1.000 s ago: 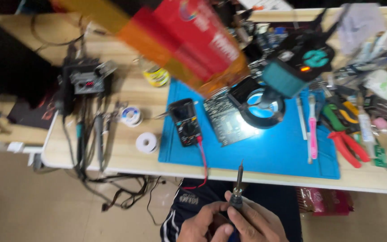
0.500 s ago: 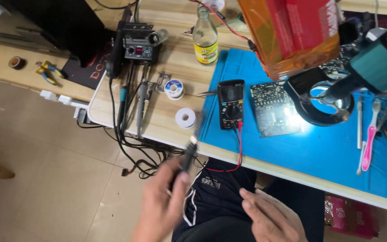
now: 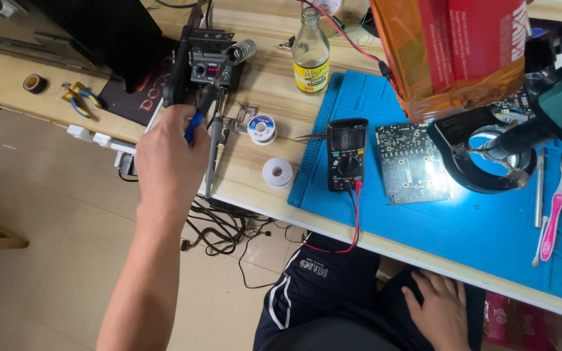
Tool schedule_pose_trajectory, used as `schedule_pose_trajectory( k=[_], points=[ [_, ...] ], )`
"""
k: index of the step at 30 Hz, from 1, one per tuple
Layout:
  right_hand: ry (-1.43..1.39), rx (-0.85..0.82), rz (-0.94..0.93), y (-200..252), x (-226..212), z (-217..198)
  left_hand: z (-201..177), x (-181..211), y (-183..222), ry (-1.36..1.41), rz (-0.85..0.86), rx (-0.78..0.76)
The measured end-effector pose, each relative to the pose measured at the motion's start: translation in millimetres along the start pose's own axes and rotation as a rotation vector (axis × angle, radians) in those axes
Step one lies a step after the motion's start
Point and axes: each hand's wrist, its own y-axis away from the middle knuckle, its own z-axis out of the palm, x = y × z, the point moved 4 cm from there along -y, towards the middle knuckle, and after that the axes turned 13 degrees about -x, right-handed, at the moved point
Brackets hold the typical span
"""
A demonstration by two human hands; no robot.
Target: Soldering electronic components onto a circuit board using a digital microscope for precision and a multimeter for testing.
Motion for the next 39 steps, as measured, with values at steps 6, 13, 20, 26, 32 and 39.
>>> schedule_pose_trajectory(
  k=[6,13,20,26,32,39],
  points=[
    [0.089,-0.344,0.183,-38.3,0.0,1.1,-1.7,9.2,-25.7,-0.001,-0.033,-0.050],
    [0.065,-0.419,0.203,-42.0,-4.3,0.4,3.9,4.6,-51.0,-0.071,0.071,0.000],
    [0.107,-0.331,0.079,-43.6,-24.6,0.1,-14.3,8.9,-65.6,-0.042,0.185,0.024],
    [0.094,-0.303,0.013,-45.5,-35.5,1.0,-15.1,5.6,-73.6,-0.072,0.247,0.036],
    [0.091,-0.271,0.006,-43.9,-35.0,-0.8,-7.3,14.4,-93.3,-0.147,0.277,0.044],
    [-0.356,-0.082,-0.204,-41.1,-51.9,-6.4,31.8,-15.6,-128.4,-0.244,0.254,0.232]
  ],
)
